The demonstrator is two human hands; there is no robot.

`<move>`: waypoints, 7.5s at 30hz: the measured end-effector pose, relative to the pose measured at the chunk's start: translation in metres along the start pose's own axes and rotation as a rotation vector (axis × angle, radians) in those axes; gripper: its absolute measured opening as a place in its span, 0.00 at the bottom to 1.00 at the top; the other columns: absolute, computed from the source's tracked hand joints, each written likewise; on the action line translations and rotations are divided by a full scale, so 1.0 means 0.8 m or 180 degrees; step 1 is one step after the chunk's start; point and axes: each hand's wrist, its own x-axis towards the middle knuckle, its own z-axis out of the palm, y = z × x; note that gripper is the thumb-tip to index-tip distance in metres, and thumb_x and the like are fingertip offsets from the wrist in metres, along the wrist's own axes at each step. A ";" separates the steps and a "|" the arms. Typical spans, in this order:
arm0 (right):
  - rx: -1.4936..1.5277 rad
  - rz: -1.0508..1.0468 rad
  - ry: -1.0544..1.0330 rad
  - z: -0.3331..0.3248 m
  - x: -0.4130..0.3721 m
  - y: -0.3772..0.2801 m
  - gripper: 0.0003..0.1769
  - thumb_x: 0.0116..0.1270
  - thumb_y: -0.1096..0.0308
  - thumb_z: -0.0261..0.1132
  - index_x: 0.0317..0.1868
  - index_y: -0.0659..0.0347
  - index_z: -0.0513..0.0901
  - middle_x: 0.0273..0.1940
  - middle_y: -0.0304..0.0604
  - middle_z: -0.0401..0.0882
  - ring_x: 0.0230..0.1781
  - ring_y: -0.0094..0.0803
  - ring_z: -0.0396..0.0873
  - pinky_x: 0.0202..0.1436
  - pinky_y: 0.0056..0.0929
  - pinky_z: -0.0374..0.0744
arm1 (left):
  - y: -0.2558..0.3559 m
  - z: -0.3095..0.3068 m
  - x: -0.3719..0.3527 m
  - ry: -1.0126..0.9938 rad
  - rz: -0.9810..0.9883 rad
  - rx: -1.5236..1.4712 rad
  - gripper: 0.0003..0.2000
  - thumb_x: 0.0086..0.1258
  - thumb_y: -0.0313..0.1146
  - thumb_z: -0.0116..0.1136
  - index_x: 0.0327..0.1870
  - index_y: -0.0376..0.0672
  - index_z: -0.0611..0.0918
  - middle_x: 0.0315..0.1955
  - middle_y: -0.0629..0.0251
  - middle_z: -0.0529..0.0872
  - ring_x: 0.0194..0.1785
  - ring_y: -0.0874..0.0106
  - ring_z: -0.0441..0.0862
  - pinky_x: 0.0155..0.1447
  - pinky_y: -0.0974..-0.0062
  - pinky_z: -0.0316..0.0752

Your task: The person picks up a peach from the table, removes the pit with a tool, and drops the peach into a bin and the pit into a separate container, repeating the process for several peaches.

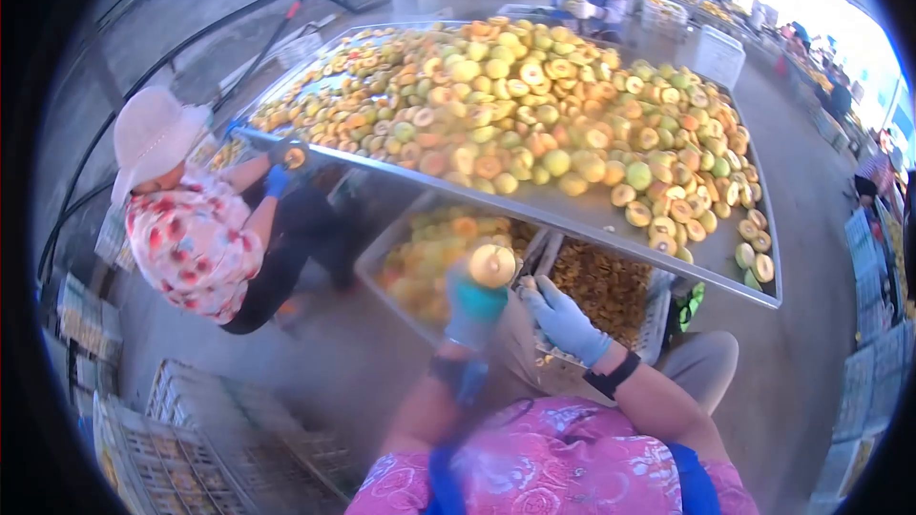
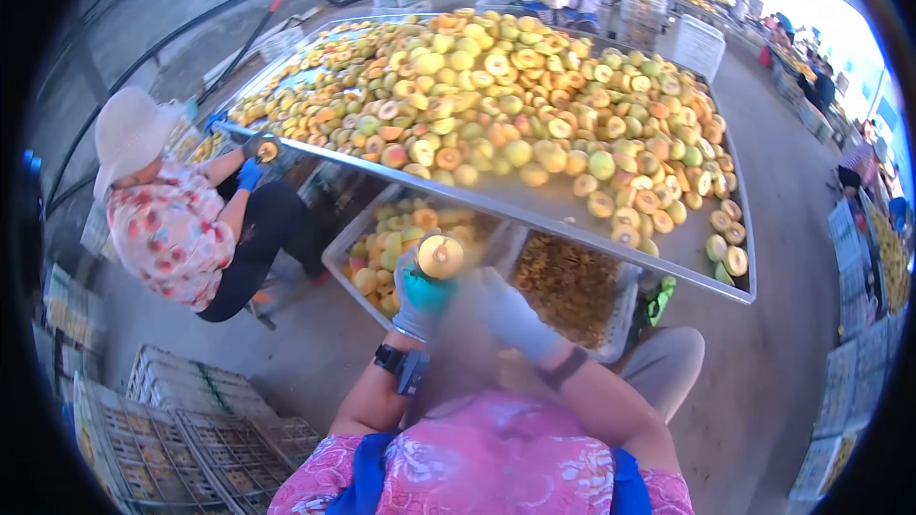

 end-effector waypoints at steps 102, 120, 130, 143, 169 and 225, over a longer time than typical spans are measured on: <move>0.4774 0.1836 -0.1618 -0.079 -0.103 -0.021 0.19 0.77 0.45 0.47 0.45 0.51 0.72 0.20 0.25 0.57 0.11 0.15 0.52 0.12 0.18 0.54 | -0.009 0.147 -0.027 -0.1143 -0.3097 -0.4264 0.24 0.75 0.56 0.45 0.35 0.43 0.82 0.33 0.58 0.84 0.38 0.59 0.84 0.37 0.57 0.86; 0.3854 0.2113 -0.0489 -0.133 -0.055 0.042 0.19 0.75 0.43 0.52 0.36 0.47 0.78 0.17 0.23 0.52 0.10 0.15 0.50 0.12 0.20 0.48 | -0.077 -0.026 0.092 0.0609 -0.1091 -0.0772 0.14 0.75 0.41 0.48 0.51 0.41 0.77 0.43 0.61 0.83 0.47 0.65 0.81 0.51 0.68 0.76; 0.3103 0.2195 0.0223 -0.132 -0.052 0.061 0.20 0.73 0.40 0.53 0.34 0.46 0.73 0.16 0.23 0.53 0.10 0.15 0.49 0.12 0.19 0.48 | -0.140 -0.077 0.140 -0.1644 -0.0539 0.4076 0.25 0.70 0.52 0.48 0.60 0.44 0.73 0.57 0.46 0.75 0.60 0.47 0.73 0.63 0.54 0.69; 0.3638 0.1493 0.0174 -0.168 -0.076 0.041 0.18 0.73 0.41 0.52 0.38 0.44 0.74 0.18 0.23 0.55 0.11 0.16 0.52 0.13 0.18 0.52 | -0.039 0.180 0.137 -0.1462 0.0875 0.2230 0.15 0.66 0.39 0.63 0.49 0.41 0.79 0.42 0.57 0.85 0.43 0.62 0.85 0.48 0.70 0.78; 0.2921 0.0268 0.0823 -0.196 -0.116 0.035 0.21 0.77 0.47 0.48 0.48 0.57 0.72 0.18 0.35 0.67 0.07 0.23 0.61 0.10 0.21 0.59 | -0.039 0.301 0.073 -0.0545 -0.2445 -0.1944 0.15 0.67 0.41 0.56 0.49 0.43 0.79 0.39 0.64 0.82 0.40 0.67 0.80 0.43 0.68 0.80; 0.1964 0.0759 0.0135 -0.178 -0.107 0.041 0.22 0.77 0.48 0.49 0.58 0.57 0.70 0.19 0.28 0.63 0.09 0.17 0.55 0.10 0.18 0.56 | 0.028 0.262 0.007 -0.1545 -0.2508 -0.1470 0.27 0.75 0.57 0.46 0.36 0.37 0.82 0.30 0.60 0.84 0.32 0.70 0.82 0.39 0.75 0.79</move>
